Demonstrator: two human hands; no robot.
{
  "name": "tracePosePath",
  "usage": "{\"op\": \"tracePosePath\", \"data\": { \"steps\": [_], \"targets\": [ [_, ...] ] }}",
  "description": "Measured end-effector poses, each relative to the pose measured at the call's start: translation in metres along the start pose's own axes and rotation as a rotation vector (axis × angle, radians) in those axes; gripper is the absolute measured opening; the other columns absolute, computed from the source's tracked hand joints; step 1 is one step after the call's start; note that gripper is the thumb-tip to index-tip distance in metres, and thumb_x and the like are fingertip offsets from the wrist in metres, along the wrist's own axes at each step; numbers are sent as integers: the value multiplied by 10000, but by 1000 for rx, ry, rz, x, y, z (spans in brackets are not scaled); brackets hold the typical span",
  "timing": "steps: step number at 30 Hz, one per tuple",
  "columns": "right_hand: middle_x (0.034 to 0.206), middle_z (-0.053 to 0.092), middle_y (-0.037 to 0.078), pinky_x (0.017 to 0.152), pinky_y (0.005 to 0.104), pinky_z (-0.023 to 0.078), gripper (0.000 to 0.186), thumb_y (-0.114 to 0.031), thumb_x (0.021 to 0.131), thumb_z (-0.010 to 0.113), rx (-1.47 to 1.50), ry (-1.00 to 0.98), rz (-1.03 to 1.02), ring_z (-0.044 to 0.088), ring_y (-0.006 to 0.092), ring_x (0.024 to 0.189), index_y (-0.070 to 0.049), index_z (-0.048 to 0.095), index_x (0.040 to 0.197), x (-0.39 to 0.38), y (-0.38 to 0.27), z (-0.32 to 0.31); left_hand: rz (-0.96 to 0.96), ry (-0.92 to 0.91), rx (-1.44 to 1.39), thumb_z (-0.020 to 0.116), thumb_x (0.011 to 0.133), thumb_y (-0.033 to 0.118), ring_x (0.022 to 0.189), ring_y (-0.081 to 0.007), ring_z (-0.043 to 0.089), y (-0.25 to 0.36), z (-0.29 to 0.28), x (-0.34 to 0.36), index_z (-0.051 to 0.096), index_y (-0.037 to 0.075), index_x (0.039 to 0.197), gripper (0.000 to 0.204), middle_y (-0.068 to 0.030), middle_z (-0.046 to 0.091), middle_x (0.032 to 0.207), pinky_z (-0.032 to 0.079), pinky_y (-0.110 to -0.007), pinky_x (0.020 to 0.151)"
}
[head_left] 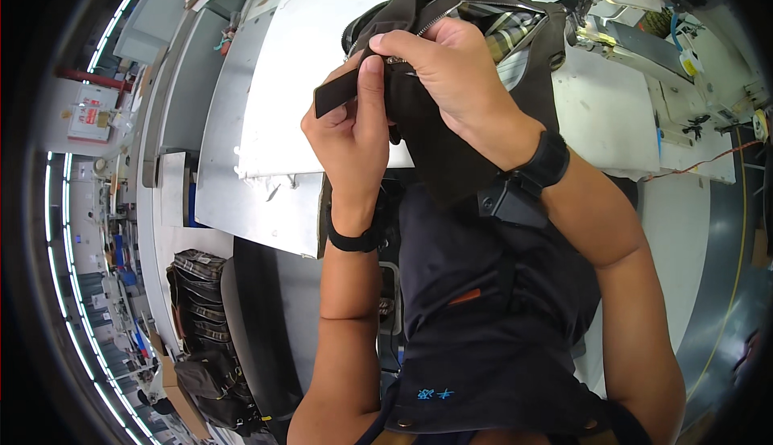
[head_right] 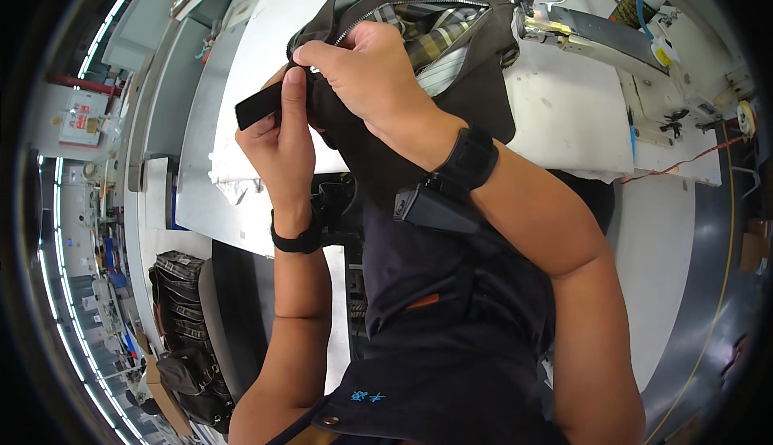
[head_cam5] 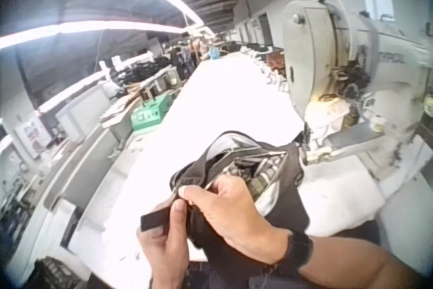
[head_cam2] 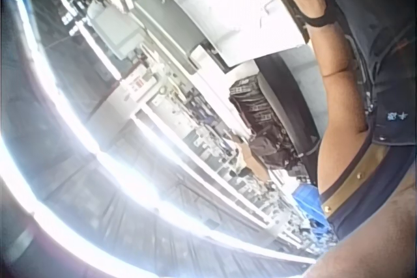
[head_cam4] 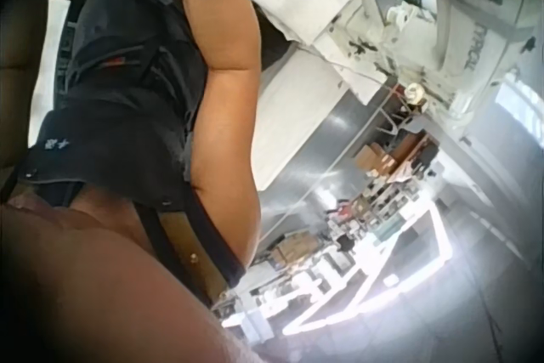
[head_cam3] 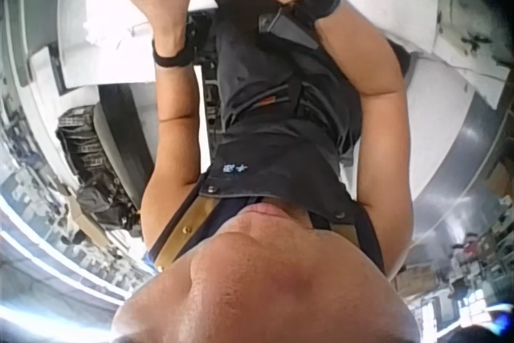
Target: The recorder is sewing and assembling parts of a dark brown leather or canvas bag using an industrial sewing machine.
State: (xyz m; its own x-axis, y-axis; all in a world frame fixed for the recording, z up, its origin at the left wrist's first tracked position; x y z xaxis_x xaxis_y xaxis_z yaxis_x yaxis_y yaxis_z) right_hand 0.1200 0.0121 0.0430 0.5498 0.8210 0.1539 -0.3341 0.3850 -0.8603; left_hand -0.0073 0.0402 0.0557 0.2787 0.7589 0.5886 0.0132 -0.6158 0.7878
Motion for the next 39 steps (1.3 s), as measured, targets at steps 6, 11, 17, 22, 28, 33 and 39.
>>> {"op": "tracePosePath", "data": {
  "steps": [6,11,17,22,28,33,39],
  "targets": [
    [704,609,16,496,264,416,278,-165,850,822,116,-53,143,526,70,580,19,631,766,3,3,-7,-417,-139,-403,707,1015,173,536,-89,577,-12,-12,10,750,-67,1110,262,-35,674,730,450,-238,473],
    [768,687,65,519,273,491,226,-148,892,794,80,-80,127,618,110,607,49,691,853,-3,-3,-6,-459,-146,-364,704,1010,178,553,-101,592,-19,-13,12,752,-61,1072,251,-46,679,745,469,-244,489],
    [759,715,95,543,274,542,260,-189,941,762,126,-207,210,675,143,610,66,716,912,-4,-19,-5,-527,-165,-558,670,1037,208,573,-123,619,-21,-19,7,731,-51,1028,266,-59,693,763,512,-263,532],
    [736,691,65,528,248,510,293,-235,939,773,64,-199,275,648,109,596,44,709,876,-1,-20,-8,-396,-167,-472,664,1043,203,601,-129,641,-25,-22,5,726,-51,1078,264,-60,708,788,521,-260,561],
    [716,656,28,536,225,483,299,-258,936,784,64,-157,280,616,88,586,-13,672,808,2,-18,-10,-407,-183,-459,662,1046,203,608,-117,635,-23,-22,6,722,-57,1098,272,-44,699,778,523,-260,565],
    [726,669,44,523,238,487,318,-262,946,777,109,-199,311,615,104,573,2,662,810,-1,-22,-11,-435,-173,-510,662,1046,192,627,-100,627,-22,-21,4,711,-55,1108,259,-32,689,800,525,-259,563],
    [599,560,-40,457,253,360,440,-414,977,740,-321,-213,209,523,57,546,-40,707,748,3,-23,-25,-446,-121,-224,690,1039,238,713,-79,641,-29,-22,0,743,-29,1045,272,-39,727,902,519,-239,624]
  ]
}}
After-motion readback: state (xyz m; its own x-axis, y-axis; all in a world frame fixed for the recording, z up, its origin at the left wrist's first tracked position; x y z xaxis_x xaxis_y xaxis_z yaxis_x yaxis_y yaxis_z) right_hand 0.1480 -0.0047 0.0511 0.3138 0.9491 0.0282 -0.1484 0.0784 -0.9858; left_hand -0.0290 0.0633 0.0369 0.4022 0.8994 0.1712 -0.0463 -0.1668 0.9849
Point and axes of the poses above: each hand's wrist, its own x-axis towards the middle knuckle, its own z-axis out of the palm, y = z × x, the point moved 1 cm from there along x, towards the middle knuckle
